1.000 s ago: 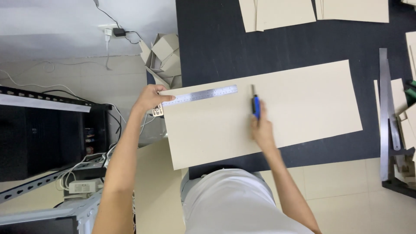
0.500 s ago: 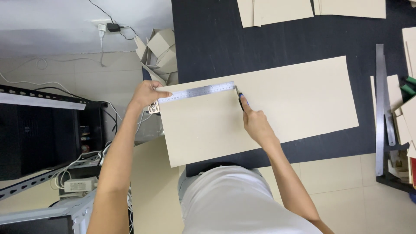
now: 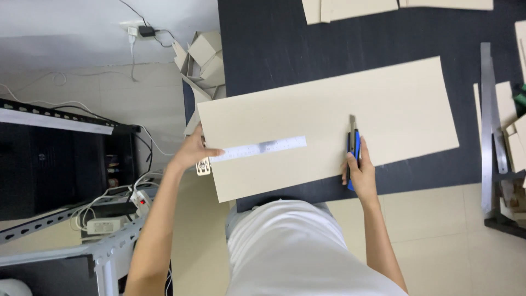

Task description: Measuring and cutting cardboard sheets with a utility knife and a metal ruler on a workbench

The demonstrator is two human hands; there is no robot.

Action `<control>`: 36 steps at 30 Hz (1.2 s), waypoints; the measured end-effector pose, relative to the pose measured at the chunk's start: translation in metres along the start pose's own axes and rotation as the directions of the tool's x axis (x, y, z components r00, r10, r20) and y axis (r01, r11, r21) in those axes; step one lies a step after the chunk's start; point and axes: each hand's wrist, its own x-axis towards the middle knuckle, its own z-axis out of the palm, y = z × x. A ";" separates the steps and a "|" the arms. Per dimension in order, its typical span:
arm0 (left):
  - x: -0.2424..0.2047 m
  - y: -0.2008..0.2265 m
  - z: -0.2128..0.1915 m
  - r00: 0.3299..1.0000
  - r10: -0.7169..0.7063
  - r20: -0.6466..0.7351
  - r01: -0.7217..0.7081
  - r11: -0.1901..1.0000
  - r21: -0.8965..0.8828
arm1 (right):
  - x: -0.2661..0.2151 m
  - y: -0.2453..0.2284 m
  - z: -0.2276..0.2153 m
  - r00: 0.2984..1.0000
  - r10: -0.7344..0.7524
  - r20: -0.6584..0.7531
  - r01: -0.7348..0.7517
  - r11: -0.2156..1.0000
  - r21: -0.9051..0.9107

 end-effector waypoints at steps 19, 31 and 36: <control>-0.046 -0.026 0.043 0.990 -0.114 -0.080 0.123 0.984 0.125 | -0.110 -0.005 0.041 0.982 -0.122 0.142 0.186 0.738 -0.649; -0.050 -0.021 0.041 0.983 -0.118 -0.139 0.133 0.986 0.105 | -0.117 -0.031 0.029 0.960 0.096 0.264 0.174 0.538 -0.825; -0.057 -0.021 0.040 0.990 -0.126 -0.067 0.132 0.986 0.099 | -0.111 -0.080 -0.020 0.927 0.225 0.301 -0.038 0.853 -0.521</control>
